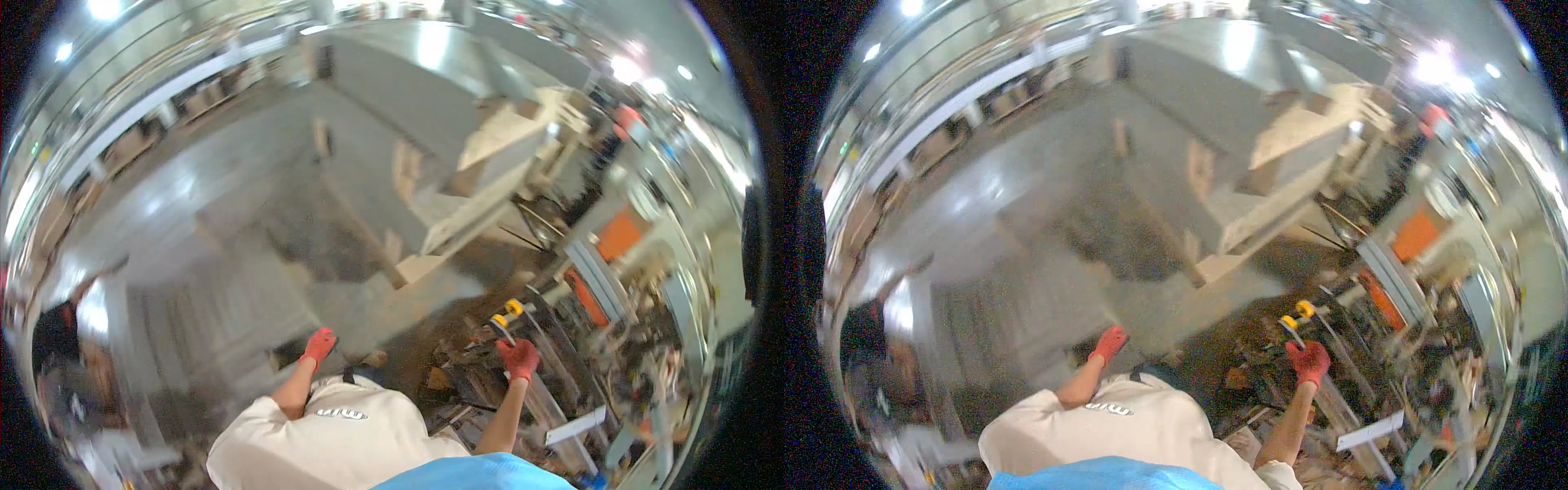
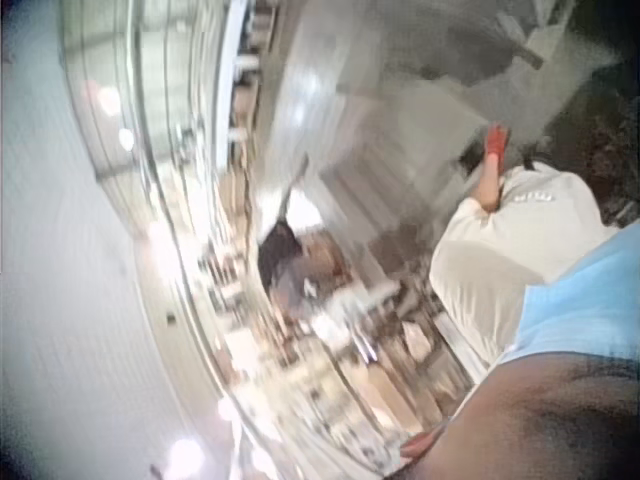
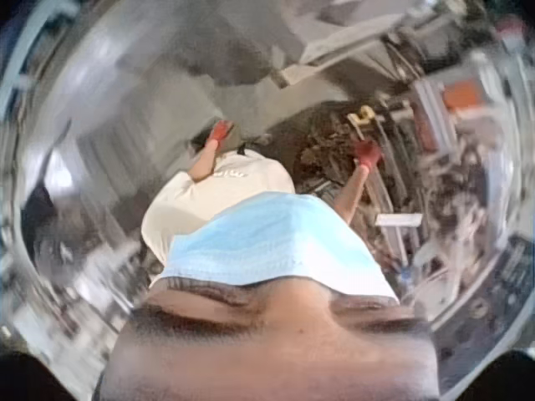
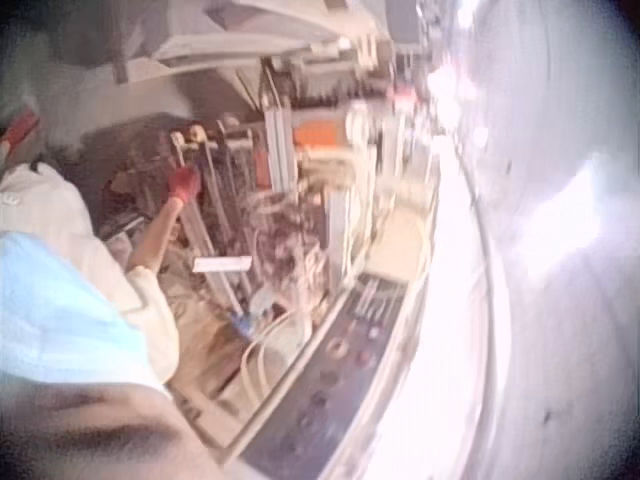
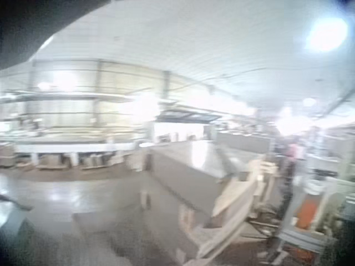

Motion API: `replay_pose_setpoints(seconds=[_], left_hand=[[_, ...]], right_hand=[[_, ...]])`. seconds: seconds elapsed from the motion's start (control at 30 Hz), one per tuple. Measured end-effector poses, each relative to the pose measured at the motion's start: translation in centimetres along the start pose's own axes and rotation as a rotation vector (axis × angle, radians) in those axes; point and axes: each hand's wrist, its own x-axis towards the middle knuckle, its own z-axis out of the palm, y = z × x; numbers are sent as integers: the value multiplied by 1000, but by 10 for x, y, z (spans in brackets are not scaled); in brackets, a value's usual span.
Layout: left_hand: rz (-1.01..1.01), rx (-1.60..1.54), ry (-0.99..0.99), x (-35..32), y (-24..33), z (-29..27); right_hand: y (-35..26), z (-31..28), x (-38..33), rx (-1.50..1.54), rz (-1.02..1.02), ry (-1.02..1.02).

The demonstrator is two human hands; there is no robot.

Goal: The person repeatedly picks up long, thin metal strips from a stack and feeds them into a processing machine. They wear red gloves and handle the strips one at a time, placing them onto the machine's input mechanism before returning to the stack to retrieve the next piece.

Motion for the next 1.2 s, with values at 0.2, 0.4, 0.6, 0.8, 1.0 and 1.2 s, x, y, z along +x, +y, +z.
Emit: replay_pose_setpoints(seconds=[0.2, 0.4, 0.6, 0.8, 1.0, 1.2], left_hand=[[538, -420, 99, 121, 273, -17], [925, -590, 270, 214, 583, -102], [965, -468, 527, 265, 792, -144], [776, -487, 419, 347, 827, -131], [731, -969, 591, 344, 822, -146], [709, -1188, 398, 264, 763, -133]], right_hand=[[18, 8, 2, -28, -14, 74], [7, -8, 5, 80, 193, -153], [28, 12, -1, 94, 131, 79], [23, 19, 8, -16, 140, 24], [12, 5, 4, 45, 137, 17], [24, 14, 2, 37, 46, 97]])
